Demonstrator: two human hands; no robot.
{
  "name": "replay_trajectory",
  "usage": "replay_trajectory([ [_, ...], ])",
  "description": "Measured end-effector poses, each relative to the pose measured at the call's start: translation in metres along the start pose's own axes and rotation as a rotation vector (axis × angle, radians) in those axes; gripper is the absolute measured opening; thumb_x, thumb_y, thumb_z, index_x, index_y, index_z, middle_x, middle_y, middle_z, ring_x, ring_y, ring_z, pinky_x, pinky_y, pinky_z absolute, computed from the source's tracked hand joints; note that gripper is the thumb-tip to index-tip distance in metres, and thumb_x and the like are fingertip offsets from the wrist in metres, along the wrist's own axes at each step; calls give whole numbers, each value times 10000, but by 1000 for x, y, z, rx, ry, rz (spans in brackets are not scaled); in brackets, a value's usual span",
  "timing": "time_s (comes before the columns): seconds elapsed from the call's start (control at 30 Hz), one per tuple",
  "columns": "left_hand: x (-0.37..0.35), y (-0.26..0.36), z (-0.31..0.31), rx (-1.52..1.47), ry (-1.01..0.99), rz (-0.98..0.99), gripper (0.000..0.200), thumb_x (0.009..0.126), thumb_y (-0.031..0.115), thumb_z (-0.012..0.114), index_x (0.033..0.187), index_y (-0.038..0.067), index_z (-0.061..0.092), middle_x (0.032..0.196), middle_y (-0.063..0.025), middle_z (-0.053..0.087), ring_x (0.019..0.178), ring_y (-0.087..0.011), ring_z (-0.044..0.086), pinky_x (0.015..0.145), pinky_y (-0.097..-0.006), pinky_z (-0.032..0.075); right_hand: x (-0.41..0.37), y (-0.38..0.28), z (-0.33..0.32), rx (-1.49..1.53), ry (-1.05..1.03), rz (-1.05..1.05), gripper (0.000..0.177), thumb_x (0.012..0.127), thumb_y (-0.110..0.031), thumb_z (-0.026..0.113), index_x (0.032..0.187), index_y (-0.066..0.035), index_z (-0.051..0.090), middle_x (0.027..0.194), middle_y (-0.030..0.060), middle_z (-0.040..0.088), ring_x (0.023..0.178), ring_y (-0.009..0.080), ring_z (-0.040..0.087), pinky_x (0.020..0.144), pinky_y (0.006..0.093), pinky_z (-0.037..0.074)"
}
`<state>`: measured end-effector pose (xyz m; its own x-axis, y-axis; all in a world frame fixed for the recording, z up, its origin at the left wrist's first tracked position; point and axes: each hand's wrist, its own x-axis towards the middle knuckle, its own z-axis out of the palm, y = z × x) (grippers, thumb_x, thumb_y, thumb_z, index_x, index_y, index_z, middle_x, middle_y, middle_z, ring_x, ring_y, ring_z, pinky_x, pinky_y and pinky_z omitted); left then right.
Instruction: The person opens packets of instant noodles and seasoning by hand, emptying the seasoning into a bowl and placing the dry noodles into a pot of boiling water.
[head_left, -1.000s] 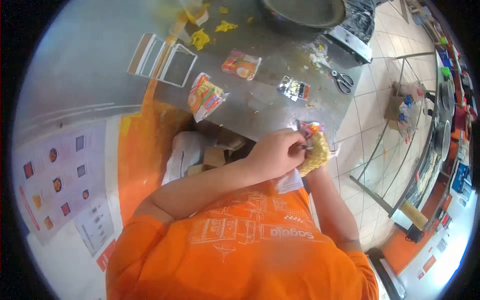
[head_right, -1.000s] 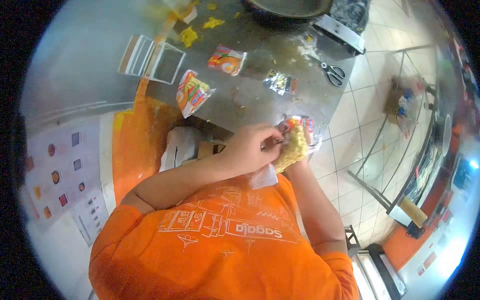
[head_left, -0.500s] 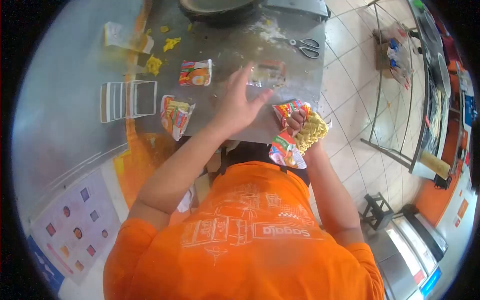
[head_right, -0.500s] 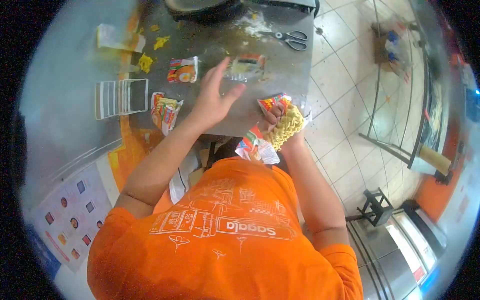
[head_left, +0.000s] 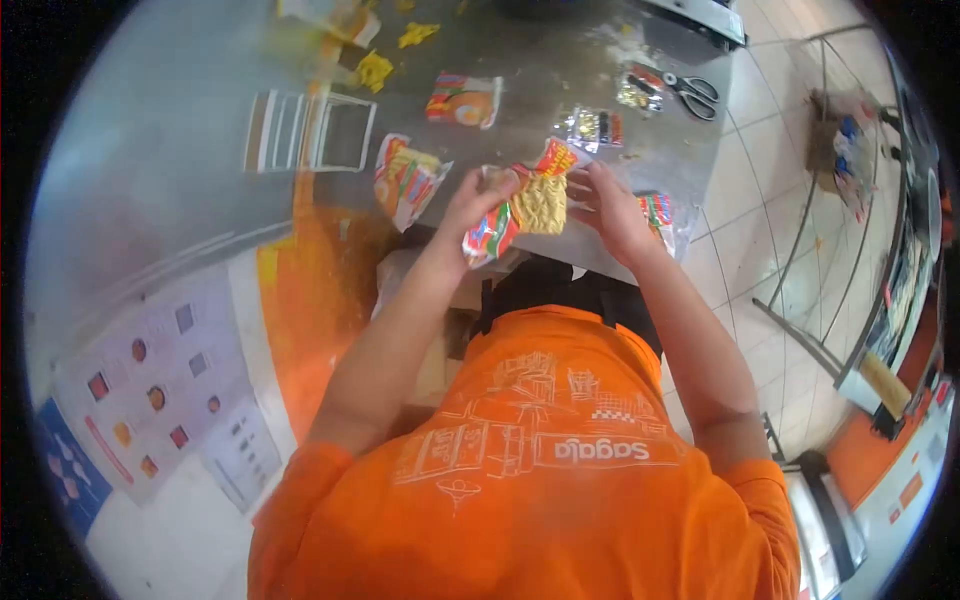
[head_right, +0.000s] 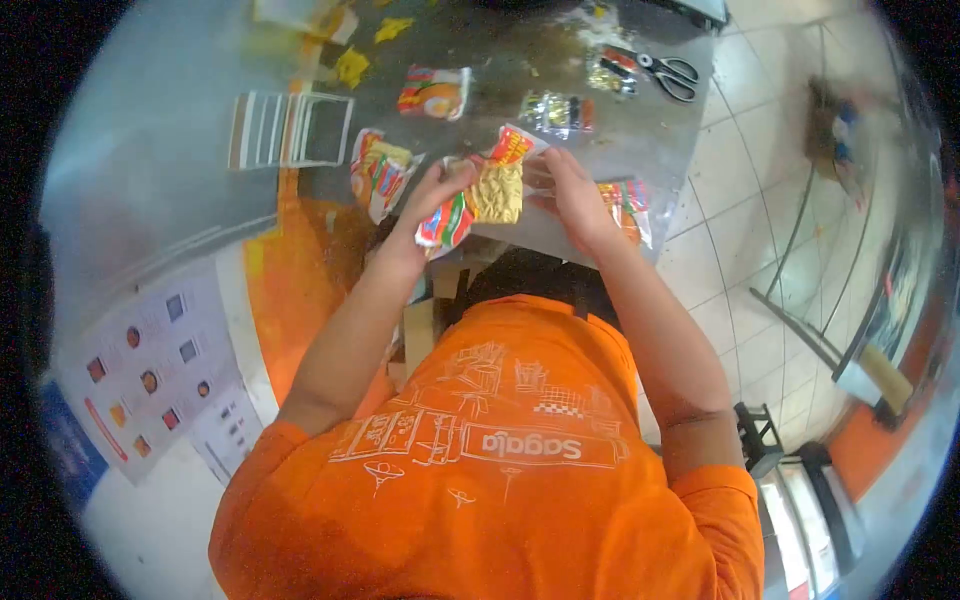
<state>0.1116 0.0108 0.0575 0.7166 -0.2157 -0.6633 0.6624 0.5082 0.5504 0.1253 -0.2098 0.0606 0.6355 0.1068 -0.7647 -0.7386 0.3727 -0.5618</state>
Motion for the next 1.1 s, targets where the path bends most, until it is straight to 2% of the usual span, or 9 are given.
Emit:
replay_trajectory([
  [0.13,38,-19,-63,385,393,219,592,950,297,778,1371,-6,491,1295,-143,612,1140,-230,654,964,-370,556,16,28,-48,-854,34,-565,441,1032,-329,608,1349,-24,601,1295,161,648,1220,296,603,1047,442,445],
  [0.2,53,-33,-85,377,498,316,662,940,331,782,1403,-24,470,1335,-161,584,1201,-249,621,1012,-376,519,13,38,-75,-1177,532,-895,691,960,-401,706,1506,-50,467,1370,213,593,1236,390,595,1031,513,462],
  [0.3,49,-32,-75,474,501,344,602,1005,341,696,1385,-52,441,1323,-160,557,1190,-229,616,963,-367,565,8,50,-115,-1544,825,-775,929,884,-507,762,1593,-76,343,1406,263,553,1238,452,592,1021,533,483],
  [0.4,26,-37,-52,331,502,456,610,1017,312,663,1418,-65,401,1375,-169,531,1214,-261,598,1092,-407,484,-12,42,-129,-1526,544,-215,1105,815,-579,794,1638,-95,238,1416,275,551,1276,449,580,1050,532,479],
  [0.47,-14,-34,-22,468,399,402,590,1049,300,599,1489,-48,416,1448,-224,531,1302,-303,547,1097,-438,420,-10,53,-129,-1467,471,-270,1003,814,-568,796,1576,-76,369,1380,256,566,1237,442,591,1034,511,495],
  [0.53,-26,-47,-19,1234,336,756,515,1028,231,636,1450,-27,493,1413,-172,547,1259,-296,567,1095,-432,450,-3,69,-128,-1373,441,-395,827,821,-416,839,1467,-51,473,1324,234,578,1207,441,586,1022,503,500],
  [0.73,-27,-47,33,875,-54,438,343,1014,188,688,1293,-6,640,1218,-149,687,1130,-209,646,939,-369,538,-57,63,-61,-1084,88,-828,634,763,-38,860,1296,-24,519,1239,220,570,1172,435,585,993,479,512],
  [0.87,-40,-21,48,770,-199,278,168,1008,91,692,1129,-22,722,1011,-100,764,957,-149,706,835,-332,576,-82,60,-58,-746,122,-550,601,799,-53,869,1278,-23,505,1228,226,616,1198,367,617,979,429,519],
  [1.1,-77,-15,51,1102,-300,936,79,885,2,751,956,-3,718,985,-122,757,925,-287,731,796,-362,576,-121,12,-81,-445,-342,-402,407,1054,-208,595,1399,2,547,1299,128,642,1240,223,595,1063,375,462],
])
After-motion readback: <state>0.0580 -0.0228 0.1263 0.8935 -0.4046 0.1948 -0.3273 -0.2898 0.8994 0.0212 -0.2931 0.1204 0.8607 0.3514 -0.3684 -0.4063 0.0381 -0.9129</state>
